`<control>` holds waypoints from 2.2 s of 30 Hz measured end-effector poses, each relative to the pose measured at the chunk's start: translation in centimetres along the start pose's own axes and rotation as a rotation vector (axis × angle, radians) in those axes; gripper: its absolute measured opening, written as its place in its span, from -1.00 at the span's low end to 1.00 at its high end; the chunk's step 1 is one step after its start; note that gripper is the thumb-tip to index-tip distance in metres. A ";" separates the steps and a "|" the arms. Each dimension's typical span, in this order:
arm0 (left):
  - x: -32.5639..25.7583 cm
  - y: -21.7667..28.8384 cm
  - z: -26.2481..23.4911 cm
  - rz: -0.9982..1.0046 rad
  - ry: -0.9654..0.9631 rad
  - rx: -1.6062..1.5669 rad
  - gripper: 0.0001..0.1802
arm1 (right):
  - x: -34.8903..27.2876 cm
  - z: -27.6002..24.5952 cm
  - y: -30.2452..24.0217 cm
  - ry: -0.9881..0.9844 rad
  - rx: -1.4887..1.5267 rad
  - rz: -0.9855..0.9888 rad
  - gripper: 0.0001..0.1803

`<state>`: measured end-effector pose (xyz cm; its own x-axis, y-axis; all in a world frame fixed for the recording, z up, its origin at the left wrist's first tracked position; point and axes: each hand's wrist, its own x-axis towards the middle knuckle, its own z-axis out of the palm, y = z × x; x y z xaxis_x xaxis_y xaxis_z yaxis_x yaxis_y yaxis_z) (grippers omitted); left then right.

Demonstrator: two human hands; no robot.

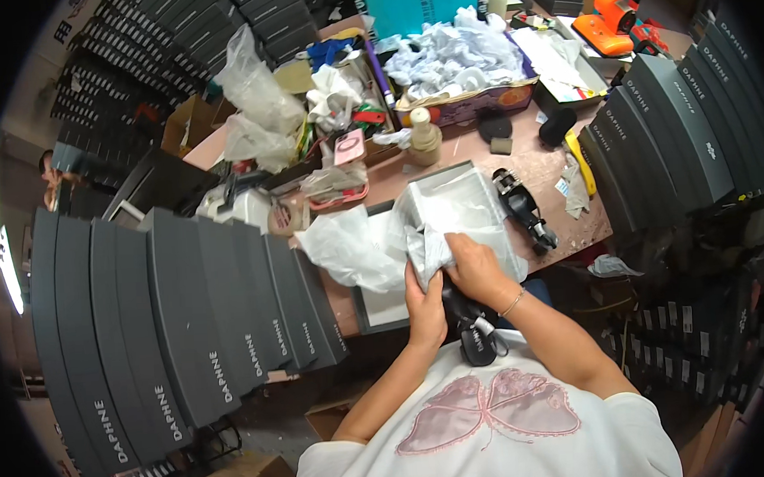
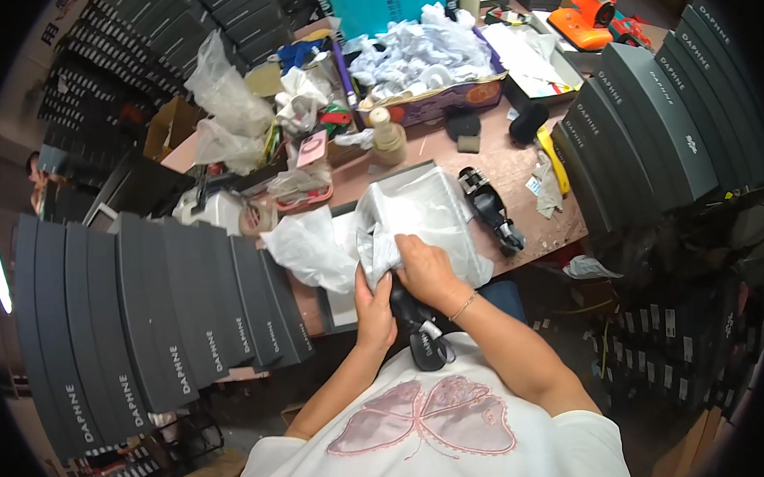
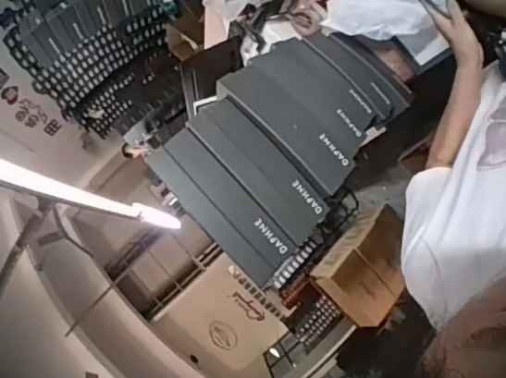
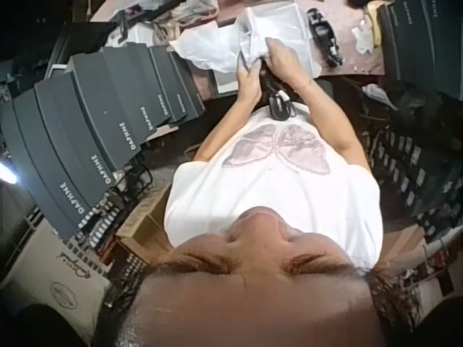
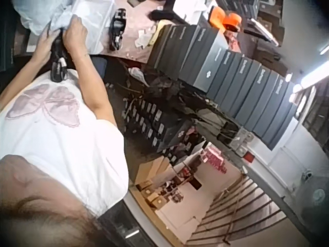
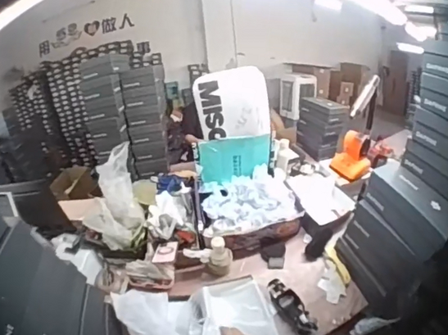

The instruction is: Packing a pair of black high-heeled shoes into a shoebox with protective paper.

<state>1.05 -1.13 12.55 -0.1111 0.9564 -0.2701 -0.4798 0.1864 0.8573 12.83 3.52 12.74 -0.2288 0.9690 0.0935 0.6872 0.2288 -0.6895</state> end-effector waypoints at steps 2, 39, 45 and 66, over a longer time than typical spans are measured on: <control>0.6 0.0 -0.3 -0.117 -0.014 0.030 -0.35 | -0.1 -1.5 -0.5 -0.061 0.026 0.066 -0.57; 16.9 3.8 11.9 0.217 -0.418 0.032 -0.03 | 17.3 -15.4 6.6 0.096 -0.062 -0.608 -0.59; 14.5 3.4 5.2 -0.289 -0.213 -0.250 -0.55 | 4.6 -8.3 1.8 -0.149 0.065 -0.510 -0.65; 9.6 -1.0 -6.5 0.334 -0.550 1.509 -0.15 | -3.5 -6.9 10.4 0.044 1.126 0.520 -0.87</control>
<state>-5.20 6.42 6.27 0.4337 0.8955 -0.1003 0.7698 -0.3104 0.5577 25.50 3.12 10.18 -0.0684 0.9279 -0.3666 -0.2897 -0.3701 -0.8827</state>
